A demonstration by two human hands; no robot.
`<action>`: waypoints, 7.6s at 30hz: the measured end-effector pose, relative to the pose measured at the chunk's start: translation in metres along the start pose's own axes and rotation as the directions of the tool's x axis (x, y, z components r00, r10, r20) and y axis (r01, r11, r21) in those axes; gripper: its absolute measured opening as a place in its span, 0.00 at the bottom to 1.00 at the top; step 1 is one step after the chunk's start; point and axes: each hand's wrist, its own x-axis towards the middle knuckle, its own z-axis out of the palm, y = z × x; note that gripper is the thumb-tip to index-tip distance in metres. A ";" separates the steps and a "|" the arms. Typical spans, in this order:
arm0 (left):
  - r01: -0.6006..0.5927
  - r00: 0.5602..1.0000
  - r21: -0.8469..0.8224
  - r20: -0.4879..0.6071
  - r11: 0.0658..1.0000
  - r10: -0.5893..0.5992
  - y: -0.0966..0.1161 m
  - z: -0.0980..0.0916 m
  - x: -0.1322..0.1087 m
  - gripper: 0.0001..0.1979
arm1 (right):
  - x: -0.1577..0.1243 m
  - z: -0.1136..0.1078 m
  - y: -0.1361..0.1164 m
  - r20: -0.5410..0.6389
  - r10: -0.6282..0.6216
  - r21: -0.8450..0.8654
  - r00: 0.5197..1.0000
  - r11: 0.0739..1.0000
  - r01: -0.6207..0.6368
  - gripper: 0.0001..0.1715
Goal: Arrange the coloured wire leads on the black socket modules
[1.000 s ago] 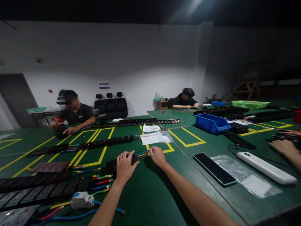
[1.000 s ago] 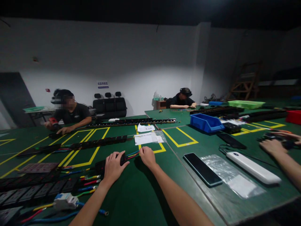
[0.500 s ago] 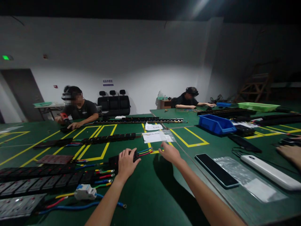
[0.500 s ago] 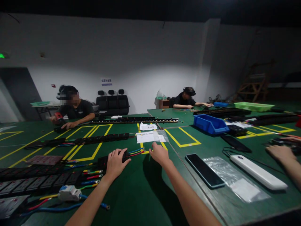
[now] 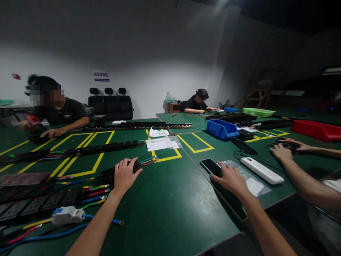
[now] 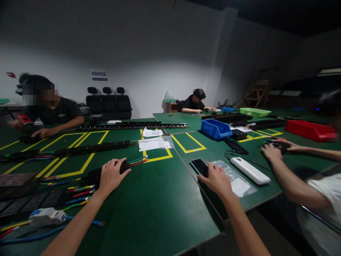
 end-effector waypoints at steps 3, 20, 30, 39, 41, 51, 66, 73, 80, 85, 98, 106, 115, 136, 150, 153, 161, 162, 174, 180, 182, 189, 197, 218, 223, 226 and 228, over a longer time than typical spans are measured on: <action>-0.002 1.000 0.012 0.016 1.000 0.001 0.000 -0.001 0.001 0.27 | 0.005 0.006 0.004 -0.004 -0.002 0.046 1.000 0.999 0.002 0.44; -0.019 0.999 0.032 0.035 0.999 0.018 0.000 -0.003 0.002 0.28 | 0.002 -0.026 -0.040 -0.014 -0.079 0.067 0.997 0.995 0.080 0.47; -0.053 0.997 0.072 -0.043 0.996 0.056 0.000 0.000 -0.001 0.27 | 0.020 -0.033 -0.214 -0.049 -0.508 0.532 0.860 0.716 0.453 0.33; -0.153 0.984 0.009 -0.094 0.988 0.153 0.000 -0.001 -0.002 0.28 | 0.033 0.039 -0.237 -0.169 -0.333 0.804 0.928 0.497 0.325 0.28; -0.180 0.979 -0.005 -0.097 0.984 0.179 0.000 -0.002 -0.002 0.28 | 0.039 0.042 -0.233 -0.185 -0.254 0.820 0.949 0.492 0.292 0.25; -0.239 0.965 -0.058 -0.123 0.969 0.230 0.000 -0.002 -0.001 0.29 | 0.050 0.046 -0.224 -0.195 -0.298 0.890 0.934 0.347 0.296 0.16; -0.211 0.973 -0.068 -0.111 0.975 0.202 0.003 -0.003 -0.002 0.28 | 0.031 0.031 -0.234 -0.247 -0.158 0.896 0.956 0.339 0.288 0.17; -0.218 0.975 -0.075 -0.053 0.973 0.215 0.005 -0.005 -0.002 0.28 | 0.035 0.037 -0.233 -0.180 -0.160 0.897 0.971 0.377 0.229 0.16; -0.231 0.973 -0.070 -0.038 0.970 0.229 0.007 -0.010 -0.003 0.31 | 0.036 0.037 -0.231 -0.134 -0.174 0.911 0.976 0.366 0.190 0.15; -0.218 0.976 -0.035 -0.010 0.975 0.218 0.003 -0.010 -0.003 0.36 | 0.037 0.039 -0.231 -0.129 -0.162 0.925 0.978 0.335 0.177 0.16; -0.191 0.979 -0.035 -0.076 0.981 0.188 0.001 -0.011 -0.004 0.28 | 0.038 0.037 -0.232 -0.024 -0.179 0.986 0.983 0.155 0.052 0.13; -0.225 0.971 -0.084 -0.097 0.971 0.217 0.003 -0.014 -0.004 0.24 | 0.037 0.035 -0.229 -0.071 -0.198 0.982 0.978 0.156 0.103 0.13; -0.253 0.965 -0.090 -0.095 0.963 0.245 0.006 -0.015 -0.003 0.24 | 0.046 0.045 -0.231 -0.097 -0.078 0.978 0.992 0.175 0.109 0.13; -0.155 0.982 -0.068 -0.115 0.986 0.146 0.002 -0.011 -0.005 0.26 | 0.045 0.049 -0.229 -0.110 -0.237 0.973 0.965 0.171 0.153 0.23; -0.136 0.985 -0.119 -0.127 0.984 0.121 0.006 -0.010 -0.009 0.26 | 0.044 0.054 -0.227 -0.132 -0.259 0.960 0.957 0.207 0.189 0.26; -0.134 0.985 -0.123 -0.125 0.983 0.119 0.006 -0.009 -0.009 0.26 | 0.041 0.052 -0.228 -0.159 -0.253 0.958 0.954 0.195 0.211 0.24; -0.134 0.986 -0.131 -0.120 0.982 0.118 0.005 -0.007 -0.010 0.26 | 0.032 0.043 -0.227 -0.359 -0.250 0.861 0.899 0.282 0.423 0.18; -0.132 0.986 -0.131 -0.120 0.983 0.117 0.005 -0.007 -0.010 0.26 | 0.030 0.041 -0.227 -0.399 -0.248 0.832 0.883 0.307 0.462 0.18; -0.132 0.988 -0.102 -0.088 0.986 0.124 0.008 -0.006 -0.010 0.27 | 0.013 0.027 -0.231 -0.624 -0.253 0.571 0.739 0.498 0.653 0.13; -0.122 0.991 -0.071 -0.072 0.990 0.117 0.006 -0.005 -0.011 0.28 | -0.004 0.017 -0.235 -0.696 -0.396 0.401 0.599 0.479 0.781 0.12; -0.122 0.991 -0.068 -0.068 0.990 0.117 0.005 -0.004 -0.011 0.28 | -0.011 0.013 -0.237 -0.702 -0.442 0.363 0.559 0.453 0.814 0.12; -0.118 0.992 -0.068 -0.063 0.991 0.113 0.005 -0.003 -0.011 0.25 | -0.030 0.008 -0.245 -0.692 -0.545 0.300 0.474 0.380 0.875 0.14; -0.108 0.993 -0.074 -0.052 0.991 0.104 0.003 -0.002 -0.011 0.23 | -0.046 -0.001 -0.248 -0.525 -0.623 0.409 0.580 0.414 0.814 0.16; -0.088 0.995 -0.002 -0.057 0.996 0.088 0.005 -0.001 -0.011 0.31 | -0.042 0.006 -0.252 -0.341 -0.646 0.527 0.683 0.470 0.708 0.35; -0.072 0.996 -0.024 -0.047 0.997 0.071 0.005 0.003 -0.012 0.28 | -0.031 0.015 -0.251 -0.317 -0.554 0.589 0.770 0.521 0.618 0.41; -0.070 0.996 -0.059 -0.063 0.996 0.066 0.005 0.004 -0.012 0.27 | -0.025 0.015 -0.249 -0.311 -0.500 0.549 0.808 0.599 0.582 0.40; -0.068 0.996 -0.072 -0.064 0.995 0.064 0.005 0.004 -0.011 0.26 | -0.019 0.014 -0.246 -0.304 -0.469 0.501 0.829 0.662 0.558 0.37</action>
